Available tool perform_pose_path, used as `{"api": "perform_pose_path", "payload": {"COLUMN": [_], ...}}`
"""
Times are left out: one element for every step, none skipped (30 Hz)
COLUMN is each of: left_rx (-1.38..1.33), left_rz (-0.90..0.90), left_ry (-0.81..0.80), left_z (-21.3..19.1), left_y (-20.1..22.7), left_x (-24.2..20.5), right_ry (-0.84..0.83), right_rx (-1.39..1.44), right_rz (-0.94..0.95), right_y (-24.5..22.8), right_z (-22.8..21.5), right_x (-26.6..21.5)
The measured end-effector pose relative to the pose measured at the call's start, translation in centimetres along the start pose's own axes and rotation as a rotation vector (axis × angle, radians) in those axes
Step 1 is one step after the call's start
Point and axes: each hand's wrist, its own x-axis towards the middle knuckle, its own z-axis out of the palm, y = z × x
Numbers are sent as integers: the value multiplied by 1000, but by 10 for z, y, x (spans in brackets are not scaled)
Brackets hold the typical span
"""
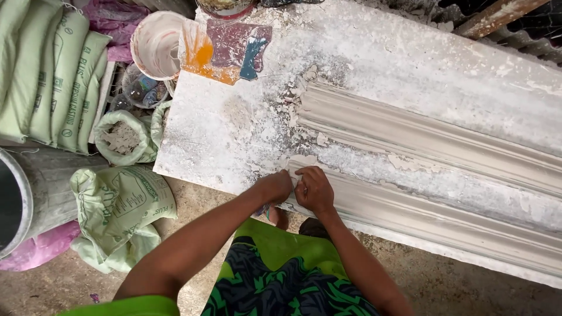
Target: The person scrapes a white gypsum mold with a metal scraper, removing loose powder and debris from the grooves and surface. They repeatedly scrape along the length of the mold, occasionally repositioning it on the workbench.
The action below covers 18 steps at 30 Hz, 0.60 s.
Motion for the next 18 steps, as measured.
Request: {"api": "perform_pose_path", "payload": {"left_rx": [-1, 187, 376, 384, 370, 348, 349, 223, 94, 96, 148, 198, 199, 236, 273, 271, 208, 143], "left_rz": [3, 15, 25, 31, -33, -97, -92, -5, 84, 85, 105, 124, 124, 139, 153, 149, 124, 100], "left_ry": [3, -177, -355, -345, -397, -458, -457, -209, 37, 30, 65, 104, 102, 175, 248, 247, 211, 179], "left_z": [-19, -40, -62, -79, -97, -109, -104, -99, -95, -90, -84, -78, -62, -48, -33, -39, -45, -50], "left_y": [6, 12, 19, 23, 28, 33, 30, 23, 17, 18, 19, 20, 16, 13, 10, 13, 16, 20], "left_x": [0, 0, 0, -21, -41, -63, -77, -90, -103, -106, -109, -112, -100, -86, -74, -68, -63, -57], "right_ry": [0, 12, 24, 32, 38, 35, 34, 31, 28, 28, 23, 17, 17, 22, 27, 25, 32, 40], "right_rx": [-4, -9, -15, -24, -25, -21, -26, -28, -29, -30, -34, -37, -37, -39, -40, -36, -51, -68], "right_rz": [-3, 1, 5, 0, 7, 20, 21, 22, 23, 30, 27, 20, 22, 19, 16, 16, 16, 13], "right_y": [-2, -4, -6, -5, -2, -2, -1, -1, 0, 0, 0, 1, 0, 0, 0, 0, -1, -1], "right_z": [-2, -4, -6, -4, -2, -1, -3, -2, 0, -1, -2, -2, -1, -1, -1, 0, 0, -1], "right_x": [0, 2, 4, 4, 5, 2, 1, 0, -1, 0, 0, 2, -1, 0, 0, 1, 2, 4]}}
